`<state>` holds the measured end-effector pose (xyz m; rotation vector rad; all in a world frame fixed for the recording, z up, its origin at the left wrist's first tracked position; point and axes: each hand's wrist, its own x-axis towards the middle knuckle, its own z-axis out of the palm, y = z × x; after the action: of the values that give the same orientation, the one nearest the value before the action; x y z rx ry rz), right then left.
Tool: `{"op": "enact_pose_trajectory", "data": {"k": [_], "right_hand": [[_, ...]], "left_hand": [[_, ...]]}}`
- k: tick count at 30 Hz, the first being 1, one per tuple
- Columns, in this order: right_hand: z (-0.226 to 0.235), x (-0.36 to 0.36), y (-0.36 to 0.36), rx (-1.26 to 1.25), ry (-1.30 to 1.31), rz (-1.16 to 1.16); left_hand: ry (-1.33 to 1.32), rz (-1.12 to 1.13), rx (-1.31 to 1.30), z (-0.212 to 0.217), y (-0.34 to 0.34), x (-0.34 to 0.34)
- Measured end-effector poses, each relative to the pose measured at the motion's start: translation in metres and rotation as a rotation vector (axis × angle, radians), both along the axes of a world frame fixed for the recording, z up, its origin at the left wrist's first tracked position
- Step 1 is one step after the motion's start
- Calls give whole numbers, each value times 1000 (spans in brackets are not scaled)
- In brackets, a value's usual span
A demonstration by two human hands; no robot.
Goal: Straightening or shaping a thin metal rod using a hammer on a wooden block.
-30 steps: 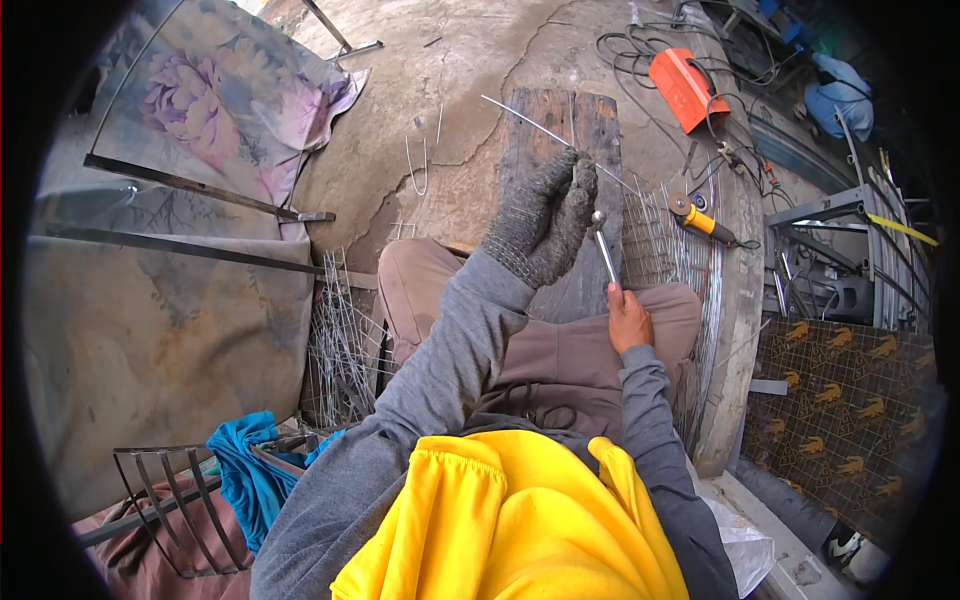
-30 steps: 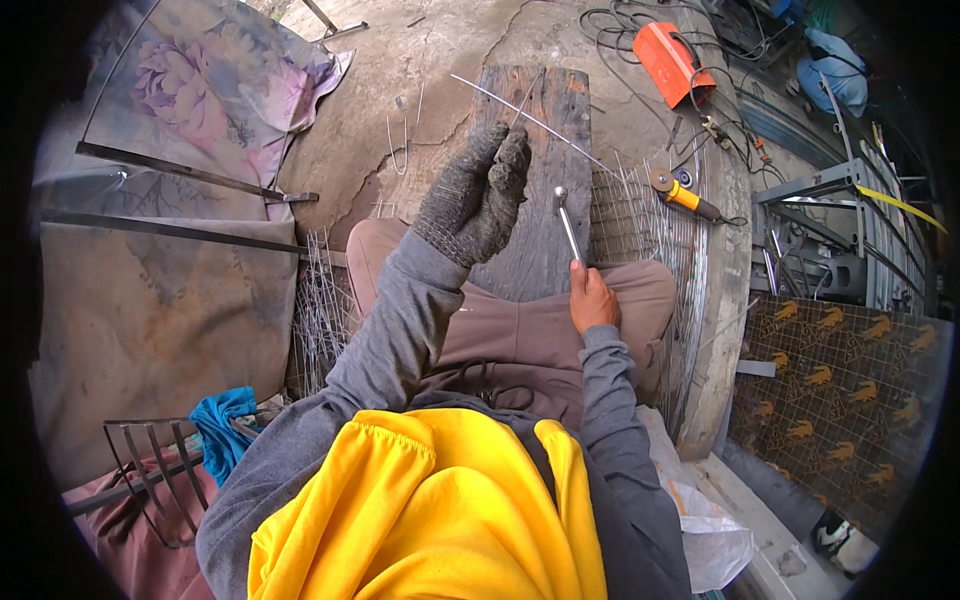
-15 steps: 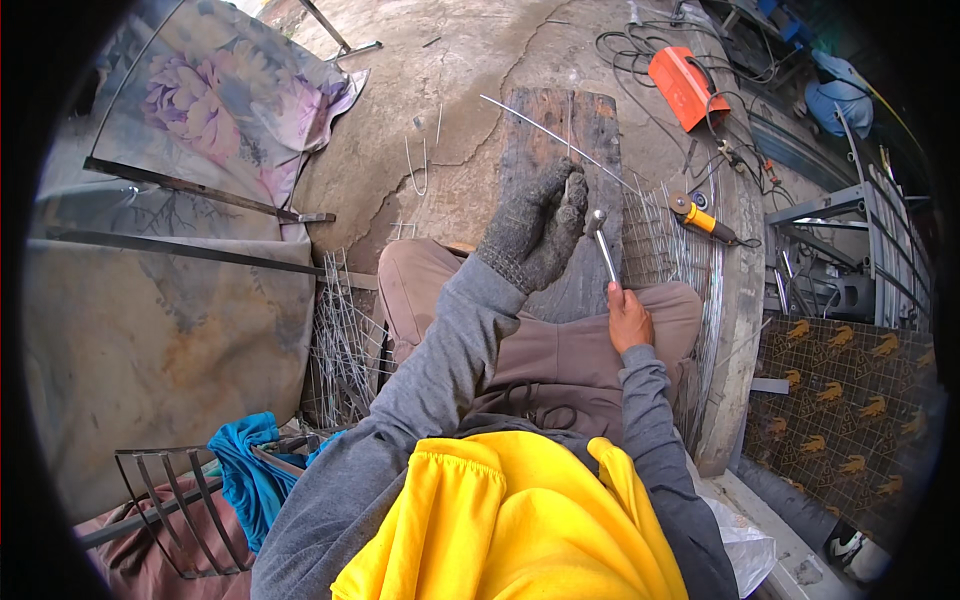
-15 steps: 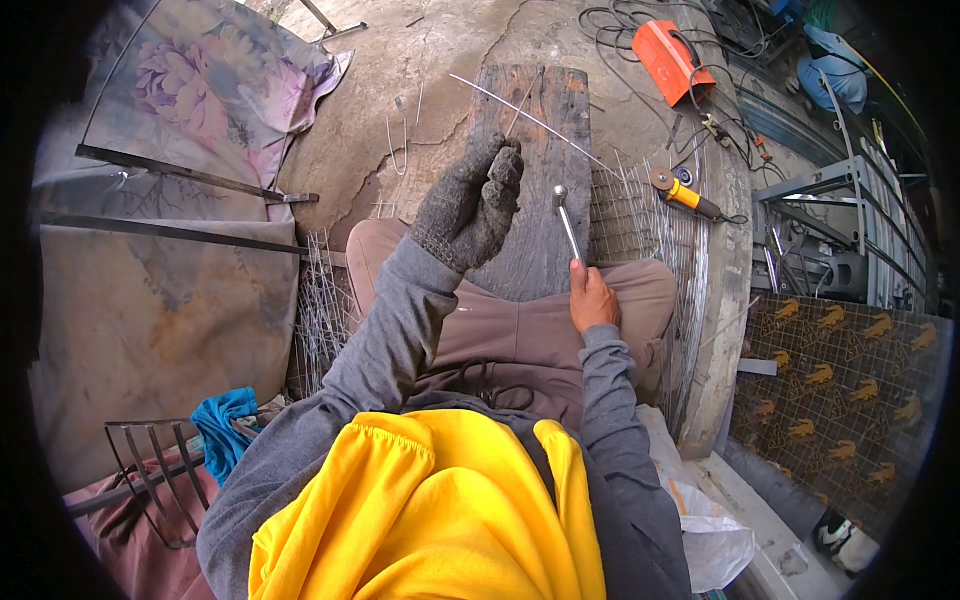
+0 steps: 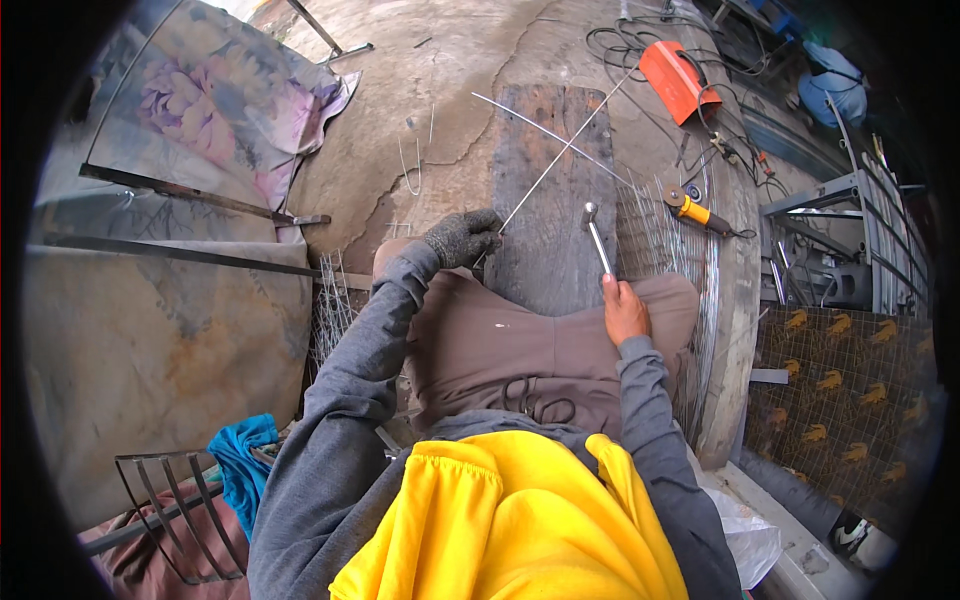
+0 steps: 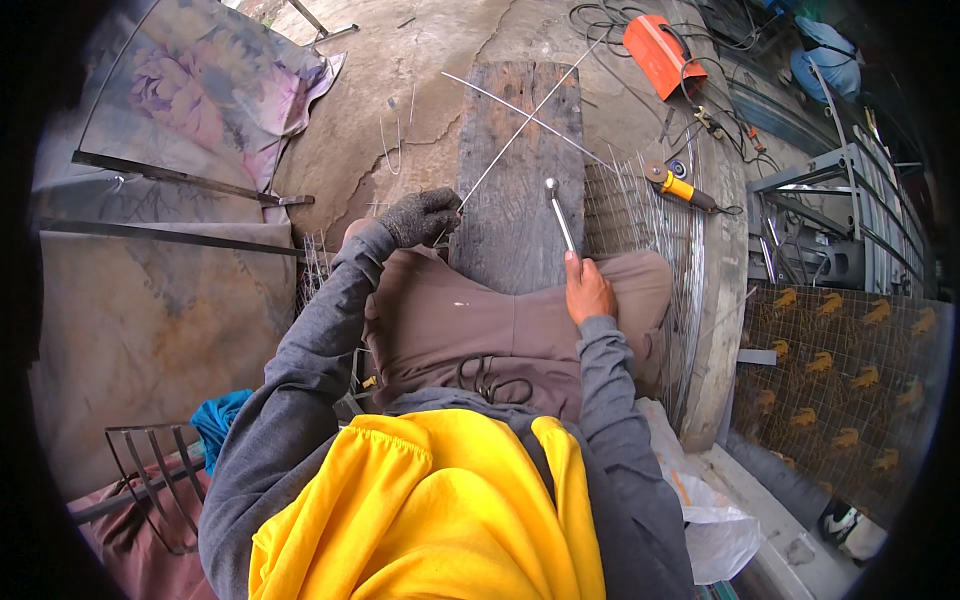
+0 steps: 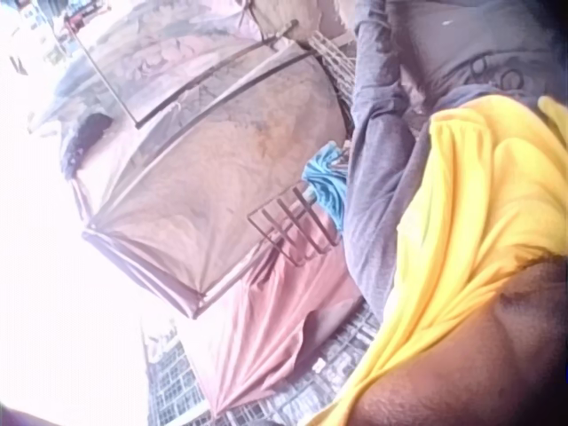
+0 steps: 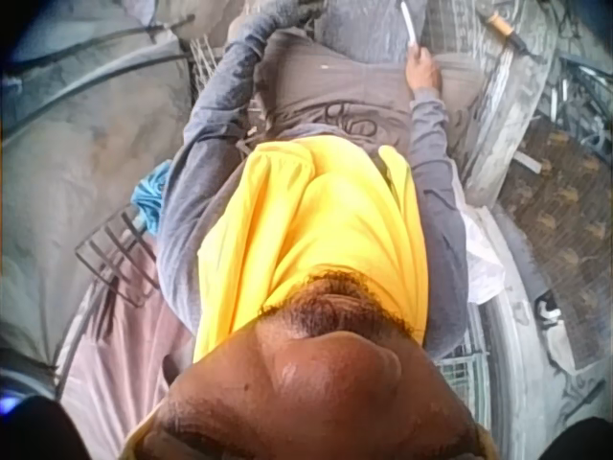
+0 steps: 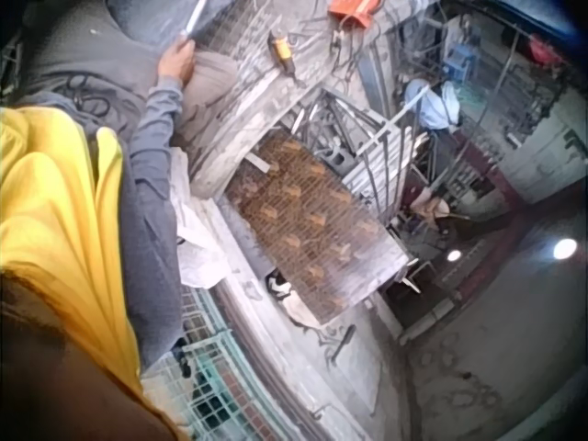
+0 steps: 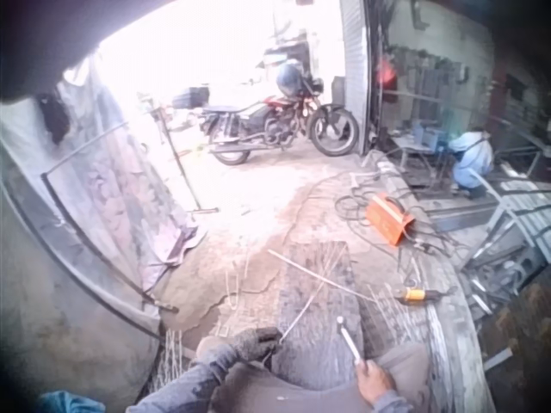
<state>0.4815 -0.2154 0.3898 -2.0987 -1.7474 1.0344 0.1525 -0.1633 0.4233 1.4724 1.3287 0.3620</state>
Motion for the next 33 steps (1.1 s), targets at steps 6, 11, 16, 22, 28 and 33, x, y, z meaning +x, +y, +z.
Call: {"op": "enact_pose_trajectory", "data": {"k": [6,11,16,22,28,33], "right_hand": [[-7,-1,0,65,-31,7],[-10,3,-3,125,6,-28],[7,-4,-1,179,64,-18],[14,-33,2,274,99,-14],[4,-32,17,149,-38,57],[12,-30,5,180,92,-16]], "left_hand": [[330,-307,95,-41,10,-77],[417,-338,117,-56,12,-76],[384,-269,91,-55,8,-68],[378,-261,103,-62,3,-74],[384,-246,78,-67,2,-73],[420,-242,53,-59,2,-69]]}}
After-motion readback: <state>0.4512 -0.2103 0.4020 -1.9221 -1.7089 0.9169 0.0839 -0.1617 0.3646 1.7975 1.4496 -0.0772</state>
